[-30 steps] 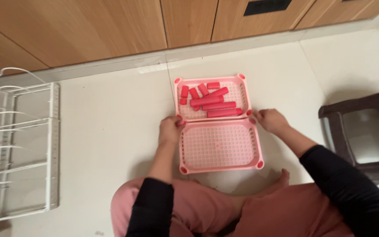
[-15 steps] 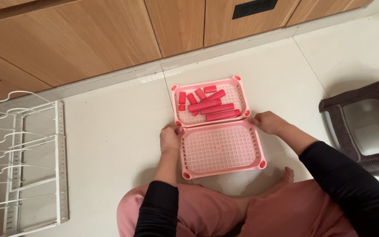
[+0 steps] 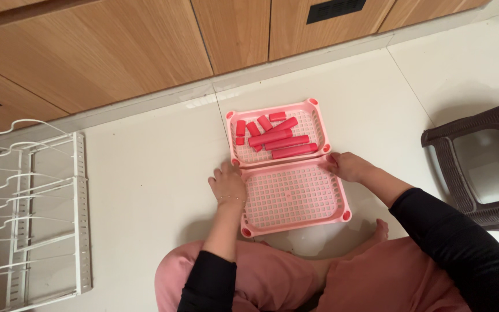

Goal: The person assembles a pink plastic basket by inserting red cylindrical connectors into the corners of two pink trays. They then stack the trays and secure them with additional connectors to form a two-tiered basket.

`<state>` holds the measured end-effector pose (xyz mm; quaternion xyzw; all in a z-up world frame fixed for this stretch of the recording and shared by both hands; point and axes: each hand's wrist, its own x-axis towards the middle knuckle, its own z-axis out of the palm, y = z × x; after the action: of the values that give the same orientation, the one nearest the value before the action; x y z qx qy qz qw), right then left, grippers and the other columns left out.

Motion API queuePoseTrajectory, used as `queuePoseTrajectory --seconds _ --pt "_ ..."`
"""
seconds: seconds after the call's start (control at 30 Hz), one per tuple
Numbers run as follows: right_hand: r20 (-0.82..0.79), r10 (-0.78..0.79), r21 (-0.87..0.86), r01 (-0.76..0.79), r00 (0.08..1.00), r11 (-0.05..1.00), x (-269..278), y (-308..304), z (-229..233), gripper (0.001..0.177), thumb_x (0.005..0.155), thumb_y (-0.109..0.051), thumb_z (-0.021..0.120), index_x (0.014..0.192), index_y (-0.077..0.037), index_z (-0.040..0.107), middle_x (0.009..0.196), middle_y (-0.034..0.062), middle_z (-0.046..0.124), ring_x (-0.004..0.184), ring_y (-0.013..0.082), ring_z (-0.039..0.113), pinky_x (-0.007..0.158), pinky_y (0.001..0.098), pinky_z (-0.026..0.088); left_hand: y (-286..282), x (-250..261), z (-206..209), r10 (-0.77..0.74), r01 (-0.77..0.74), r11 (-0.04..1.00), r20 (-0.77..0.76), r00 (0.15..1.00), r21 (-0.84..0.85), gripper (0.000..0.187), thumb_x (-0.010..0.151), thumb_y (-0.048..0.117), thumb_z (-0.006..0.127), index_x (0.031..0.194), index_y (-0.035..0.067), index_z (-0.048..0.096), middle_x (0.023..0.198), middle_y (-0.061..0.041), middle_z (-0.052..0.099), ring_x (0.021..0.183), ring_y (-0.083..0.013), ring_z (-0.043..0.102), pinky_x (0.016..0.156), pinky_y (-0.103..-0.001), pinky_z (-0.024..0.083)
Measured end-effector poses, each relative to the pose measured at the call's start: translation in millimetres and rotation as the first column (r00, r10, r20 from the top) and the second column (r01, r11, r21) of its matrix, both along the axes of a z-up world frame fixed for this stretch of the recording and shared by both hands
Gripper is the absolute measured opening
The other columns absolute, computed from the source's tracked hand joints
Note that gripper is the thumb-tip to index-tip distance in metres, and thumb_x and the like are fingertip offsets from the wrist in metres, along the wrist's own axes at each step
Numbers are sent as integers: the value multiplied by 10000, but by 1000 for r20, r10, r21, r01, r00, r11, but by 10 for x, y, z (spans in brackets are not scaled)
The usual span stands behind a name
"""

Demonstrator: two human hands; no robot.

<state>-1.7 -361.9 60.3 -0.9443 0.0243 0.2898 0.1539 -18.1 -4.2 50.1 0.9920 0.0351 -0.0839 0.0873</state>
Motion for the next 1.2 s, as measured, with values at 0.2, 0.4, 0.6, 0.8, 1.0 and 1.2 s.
queuePoseTrajectory --seconds 0.2,0.4,0.6,0.8,1.0,1.2 --pt "-4 3 5 -3 1000 1000 -31 -8 -105 618 961 -580 545 1332 -88 604 1170 157 741 1100 319 710 979 435 541 -69 -34 142 25 8 995 -307 951 103 450 990 363 509 1431 271 522 1465 12 487 1271 -296 549 1048 -523 382" --pt "20 27 -31 -27 999 999 -32 -13 -73 650 972 -589 528 1368 -75 570 1180 182 733 1102 343 694 975 439 540 20 -33 160 -12 28 998 -286 958 52 366 1062 393 479 1382 259 597 1436 -75 534 1279 -303 566 1052 -514 414" --pt "30 179 -425 -149 983 893 65 199 10 370 1028 -359 504 1224 -110 697 1192 112 743 1104 280 718 913 414 596 -51 88 110 4 -2 1000 -359 933 7 375 963 251 572 1330 183 604 1338 -68 573 1209 -294 602 981 -491 480" --pt "557 276 49 -363 783 931 331 865 -81 267 909 -129 631 1162 -98 709 1169 114 704 1101 323 665 926 452 541 -35 378 115 -30 58 954 100 995 -293 325 859 221 687 1164 110 712 1273 -103 608 1160 -309 606 930 -452 541" --pt "586 204 161 -359 785 919 470 1757 -367 431 873 -34 572 1290 -99 663 1308 137 612 1196 342 601 961 442 521 -97 974 -47 -244 257 966 227 943 -28 182 873 131 646 1028 97 736 1177 -67 665 1127 -263 595 1126 -545 347" --pt "657 248 92 -402 712 911 666 1978 -520 456 853 -9 565 1299 -68 639 1308 159 589 1233 350 569 974 440 510 -35 1234 -362 -294 293 956 159 943 26 237 881 106 634 1100 109 727 1212 -48 657 1189 -258 548 1058 -505 353"
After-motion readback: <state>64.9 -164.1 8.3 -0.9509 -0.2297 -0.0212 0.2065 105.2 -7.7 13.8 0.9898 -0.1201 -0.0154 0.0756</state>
